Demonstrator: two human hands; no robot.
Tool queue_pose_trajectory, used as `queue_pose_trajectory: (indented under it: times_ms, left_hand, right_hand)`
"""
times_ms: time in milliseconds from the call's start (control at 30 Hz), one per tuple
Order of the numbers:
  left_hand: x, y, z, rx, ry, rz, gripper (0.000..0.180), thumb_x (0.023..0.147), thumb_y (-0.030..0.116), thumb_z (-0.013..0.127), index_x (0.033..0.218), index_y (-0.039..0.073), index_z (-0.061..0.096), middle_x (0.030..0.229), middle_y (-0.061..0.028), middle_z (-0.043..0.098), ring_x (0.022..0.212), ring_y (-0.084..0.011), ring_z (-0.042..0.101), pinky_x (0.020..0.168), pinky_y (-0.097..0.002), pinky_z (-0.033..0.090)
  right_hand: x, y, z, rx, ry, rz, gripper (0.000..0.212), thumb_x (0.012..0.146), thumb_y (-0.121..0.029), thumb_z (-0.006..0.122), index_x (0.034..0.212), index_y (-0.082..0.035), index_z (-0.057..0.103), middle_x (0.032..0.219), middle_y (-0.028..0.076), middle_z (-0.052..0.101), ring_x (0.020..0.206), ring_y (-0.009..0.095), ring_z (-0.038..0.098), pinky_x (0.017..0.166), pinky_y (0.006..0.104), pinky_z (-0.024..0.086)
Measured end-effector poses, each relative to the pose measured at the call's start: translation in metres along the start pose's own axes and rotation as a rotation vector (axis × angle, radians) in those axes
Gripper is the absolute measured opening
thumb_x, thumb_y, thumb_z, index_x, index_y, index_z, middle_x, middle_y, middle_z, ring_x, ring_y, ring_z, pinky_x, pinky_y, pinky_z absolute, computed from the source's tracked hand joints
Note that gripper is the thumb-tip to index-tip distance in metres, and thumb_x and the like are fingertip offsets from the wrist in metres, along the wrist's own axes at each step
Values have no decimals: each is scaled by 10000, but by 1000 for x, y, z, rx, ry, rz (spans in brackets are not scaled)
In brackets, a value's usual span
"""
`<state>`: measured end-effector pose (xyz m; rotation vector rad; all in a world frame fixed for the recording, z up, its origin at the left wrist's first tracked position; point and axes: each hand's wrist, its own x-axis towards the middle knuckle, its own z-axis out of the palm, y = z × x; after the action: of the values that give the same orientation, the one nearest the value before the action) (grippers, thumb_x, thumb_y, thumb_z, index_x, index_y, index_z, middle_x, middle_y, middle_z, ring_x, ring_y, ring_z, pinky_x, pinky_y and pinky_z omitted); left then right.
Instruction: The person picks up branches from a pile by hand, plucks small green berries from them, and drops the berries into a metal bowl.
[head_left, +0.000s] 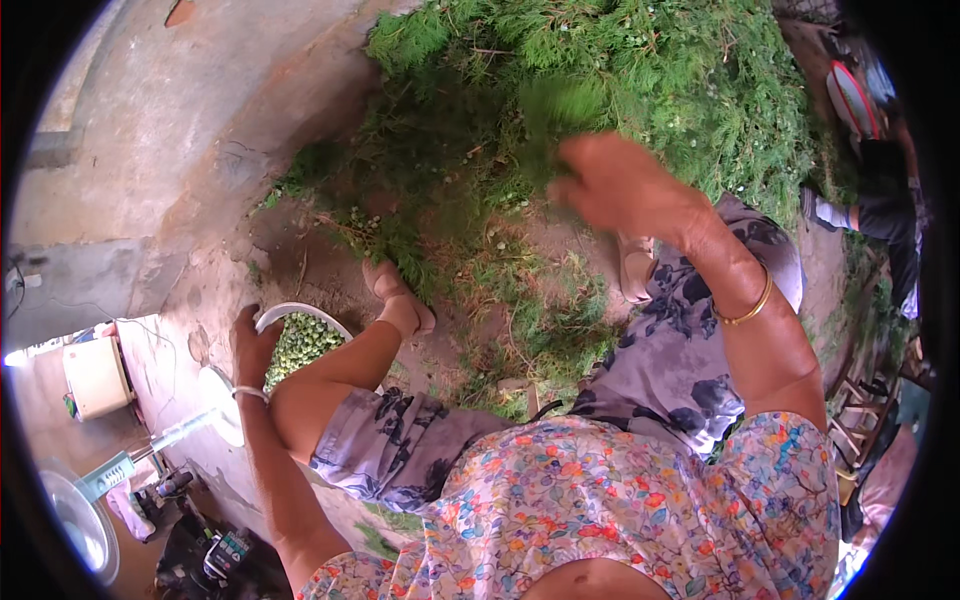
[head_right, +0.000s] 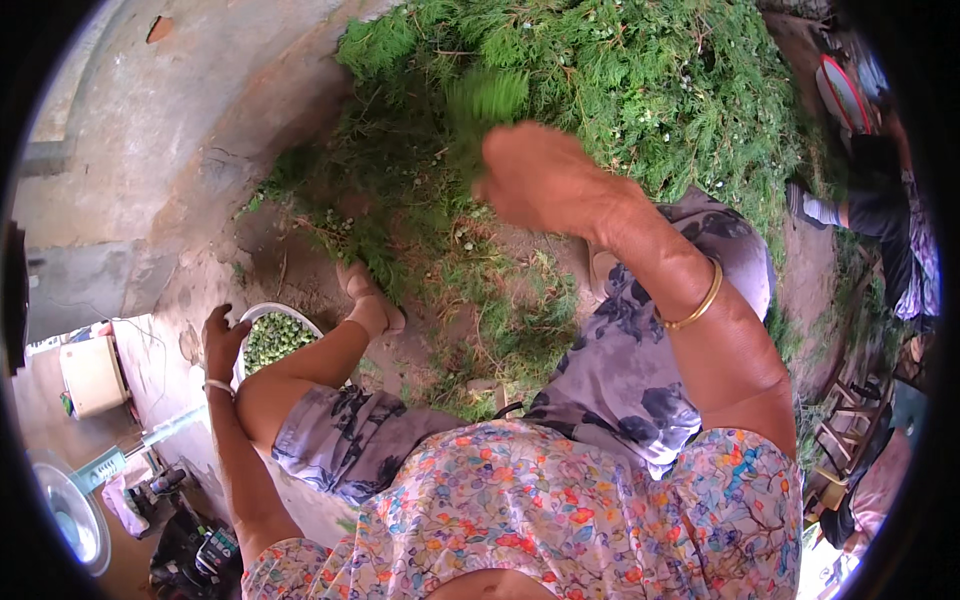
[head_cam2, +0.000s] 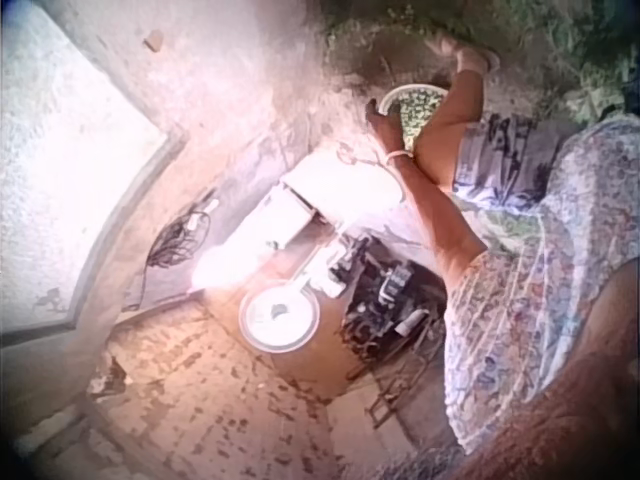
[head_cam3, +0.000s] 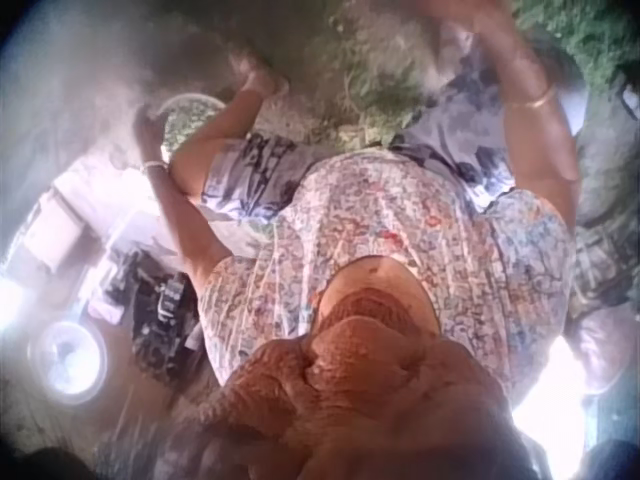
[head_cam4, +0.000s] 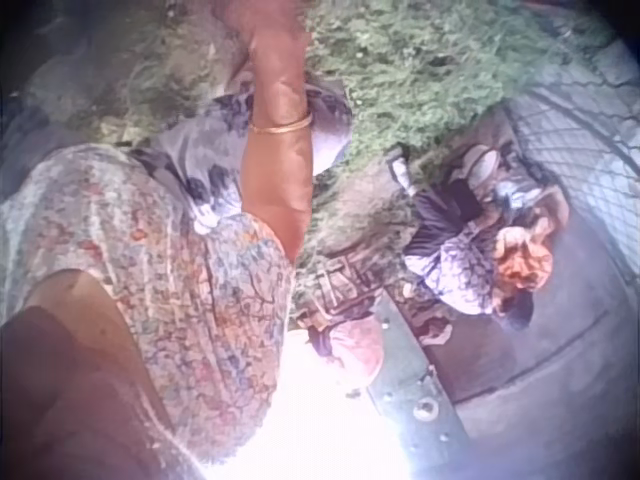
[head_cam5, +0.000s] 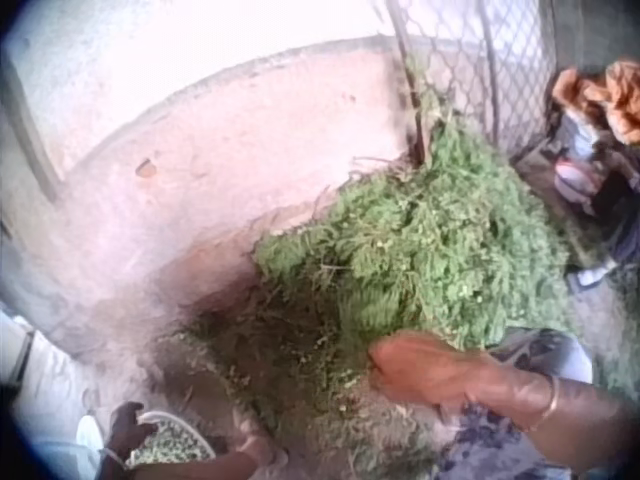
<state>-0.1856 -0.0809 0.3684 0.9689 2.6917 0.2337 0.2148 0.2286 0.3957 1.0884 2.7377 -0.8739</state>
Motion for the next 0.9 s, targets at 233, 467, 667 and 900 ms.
queue_pose_trajectory:
  times_ms: [233,467,667,900]
  left_hand:
    - [23,126,48,-59,-199,449,456,683,78,687,1113,-28,576,1000,-204,640,873,-304,628,794,-369,491]
    - [46,177,209,-297,-264,592,239,683,123,650,873,-22,667,751,-186,646,694,-288,645,659,-363,504]
    - [42,185,337,-336,-138,561,109,683,31,561,738,41,655,709,-199,608,686,-386,602,620,-452,487]
    - [55,206,387,68,-202,604,218,740,42,582,956,22,598,822,-227,608,691,-386,620,574,-448,519]
  right_hand:
    - [-29,3,15,3,-563,-269,409,788,-352,637,847,46,561,795,220,580,825,394,573,754,454,457]
    - [-36,-6,-14,20,-65,-121,311,753,-201,668,906,49,564,749,186,599,783,391,598,709,432,467]
    - [-45,1,-44,255,154,16,492,687,-189,759,1051,86,575,835,204,663,737,284,679,623,341,522]
    - [-42,3,-42,217,82,43,619,722,-470,672,1066,38,590,866,150,659,780,297,647,703,360,479]
